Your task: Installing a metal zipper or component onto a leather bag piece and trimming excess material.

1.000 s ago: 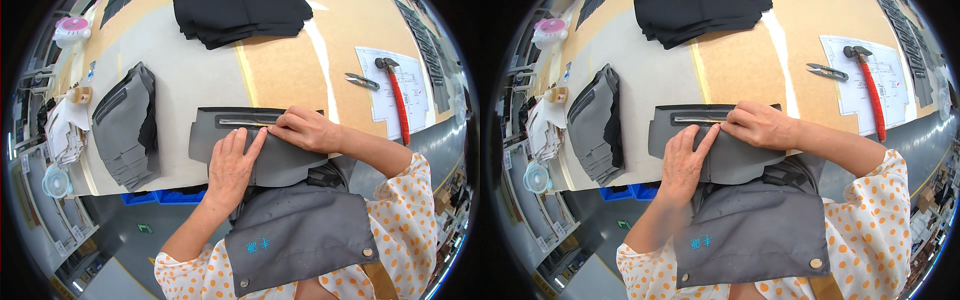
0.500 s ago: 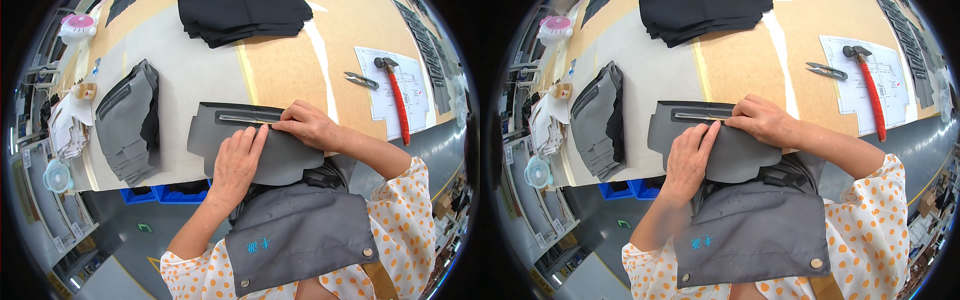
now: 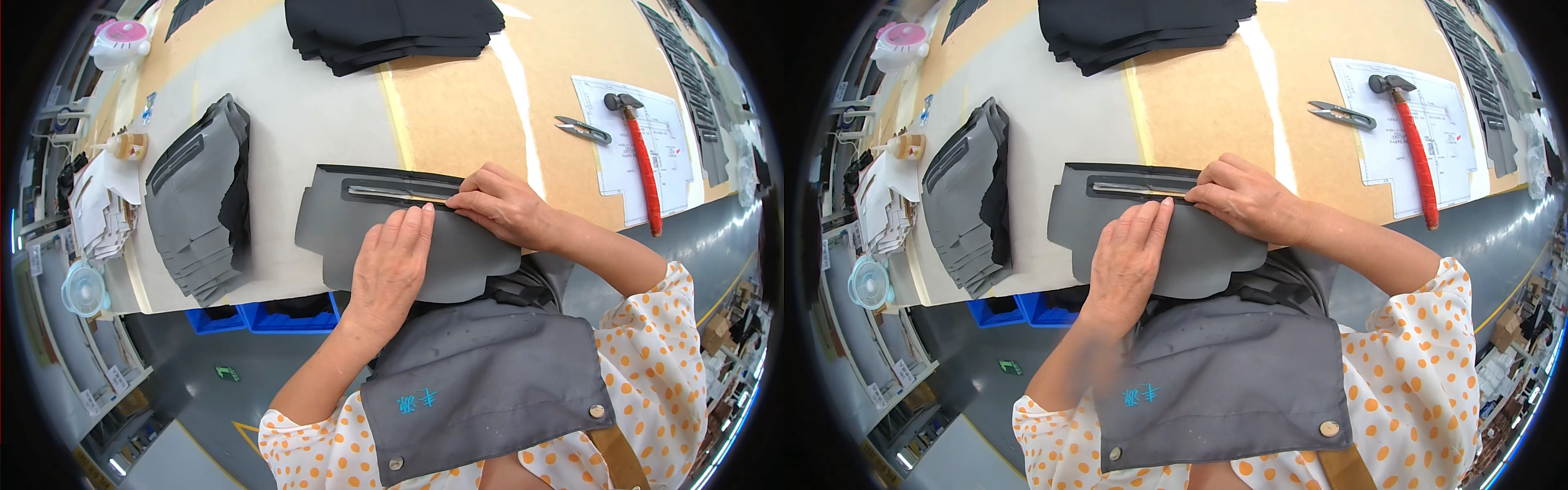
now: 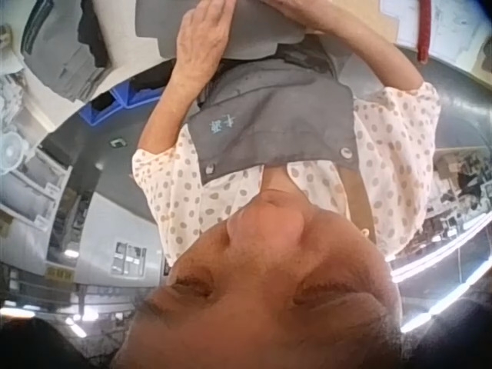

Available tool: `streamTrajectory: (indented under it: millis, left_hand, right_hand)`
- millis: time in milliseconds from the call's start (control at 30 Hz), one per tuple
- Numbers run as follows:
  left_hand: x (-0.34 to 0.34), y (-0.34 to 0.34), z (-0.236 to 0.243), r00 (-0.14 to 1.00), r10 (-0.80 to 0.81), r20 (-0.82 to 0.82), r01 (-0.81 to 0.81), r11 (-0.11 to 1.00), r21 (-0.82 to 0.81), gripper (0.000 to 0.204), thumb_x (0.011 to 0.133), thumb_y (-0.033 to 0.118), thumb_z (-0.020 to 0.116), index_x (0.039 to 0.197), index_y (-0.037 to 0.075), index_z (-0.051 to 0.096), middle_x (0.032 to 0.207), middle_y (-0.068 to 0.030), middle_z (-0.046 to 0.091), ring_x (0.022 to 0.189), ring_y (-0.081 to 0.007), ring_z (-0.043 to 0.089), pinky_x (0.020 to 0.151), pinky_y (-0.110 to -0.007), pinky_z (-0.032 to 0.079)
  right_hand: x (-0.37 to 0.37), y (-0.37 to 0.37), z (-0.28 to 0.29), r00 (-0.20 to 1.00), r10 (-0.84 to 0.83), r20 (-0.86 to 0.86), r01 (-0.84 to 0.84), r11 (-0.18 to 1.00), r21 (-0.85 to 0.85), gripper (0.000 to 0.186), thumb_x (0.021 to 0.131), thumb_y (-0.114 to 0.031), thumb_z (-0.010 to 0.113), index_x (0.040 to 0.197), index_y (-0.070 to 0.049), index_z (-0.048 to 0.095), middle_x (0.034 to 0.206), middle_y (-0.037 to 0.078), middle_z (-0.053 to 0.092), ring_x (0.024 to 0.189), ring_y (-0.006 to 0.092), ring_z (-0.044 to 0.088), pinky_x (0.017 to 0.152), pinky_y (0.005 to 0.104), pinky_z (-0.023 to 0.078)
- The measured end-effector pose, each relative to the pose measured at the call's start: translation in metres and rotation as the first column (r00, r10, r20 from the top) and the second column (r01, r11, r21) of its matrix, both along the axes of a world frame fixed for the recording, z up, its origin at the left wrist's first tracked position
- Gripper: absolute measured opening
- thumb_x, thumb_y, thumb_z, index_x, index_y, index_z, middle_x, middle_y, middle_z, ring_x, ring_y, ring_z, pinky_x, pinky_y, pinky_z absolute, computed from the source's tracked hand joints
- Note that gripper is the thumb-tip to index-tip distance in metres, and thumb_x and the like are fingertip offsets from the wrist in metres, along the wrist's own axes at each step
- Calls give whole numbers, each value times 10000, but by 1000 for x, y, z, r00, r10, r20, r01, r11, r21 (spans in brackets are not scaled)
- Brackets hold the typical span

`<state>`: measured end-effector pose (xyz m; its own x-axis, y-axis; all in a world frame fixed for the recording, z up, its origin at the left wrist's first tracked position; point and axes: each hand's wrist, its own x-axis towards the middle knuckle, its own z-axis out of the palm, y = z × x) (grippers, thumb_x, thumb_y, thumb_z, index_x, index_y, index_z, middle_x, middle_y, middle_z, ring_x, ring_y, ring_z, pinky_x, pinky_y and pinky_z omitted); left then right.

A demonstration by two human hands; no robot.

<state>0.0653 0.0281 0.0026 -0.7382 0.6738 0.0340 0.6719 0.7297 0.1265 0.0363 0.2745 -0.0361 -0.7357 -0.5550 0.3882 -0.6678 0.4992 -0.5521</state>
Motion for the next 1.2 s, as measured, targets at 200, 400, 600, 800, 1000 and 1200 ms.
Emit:
streamTrajectory:
  millis: [200,400,600,800,1000,1200]
  left_hand:
    - [-2,2,1,997,16,69,-22,996,81,621,862,1,618,1474,75,543,1328,-87,532,1264,-257,542,1028,-388,445]
    - [2,7,-4,1000,3,-7,-3,996,87,589,882,31,618,1466,63,547,1357,-85,532,1269,-248,543,1032,-388,445]
    - [5,10,-4,999,20,45,-24,995,99,556,905,60,612,1458,60,553,1353,-82,545,1288,-234,540,1056,-386,443]
    - [9,14,-4,1000,24,9,-24,999,42,557,915,61,607,1468,65,544,1363,-89,537,1299,-231,534,1068,-379,438]
    - [13,17,-6,999,22,27,-24,998,53,562,919,68,606,1477,63,536,1376,-98,528,1326,-237,515,1088,-393,430]
    - [15,20,-7,1000,15,2,-15,999,41,562,918,68,607,1475,54,535,1379,-100,526,1328,-237,514,1086,-397,432]
  right_hand:
    - [-1,7,4,981,103,-163,-80,986,144,262,814,-26,746,1074,-38,719,976,74,628,892,248,608,773,352,545]
    - [1,7,-3,996,52,-78,-50,998,34,344,774,-27,734,1118,-24,721,973,69,623,880,245,599,768,349,543]
    - [4,12,4,990,74,-117,-66,995,72,340,764,-30,728,1104,-19,729,986,73,630,872,248,603,764,349,545]
    - [5,14,3,979,133,-155,-118,987,105,349,754,-50,718,1101,-15,734,984,69,635,850,250,600,747,345,535]
    - [10,17,2,999,24,-38,-23,1000,9,359,753,-54,759,1109,-17,736,976,58,639,855,238,603,746,347,530]
    - [12,23,3,992,58,-111,-50,996,78,267,781,-39,818,1039,-52,752,964,49,639,844,231,597,731,347,523]
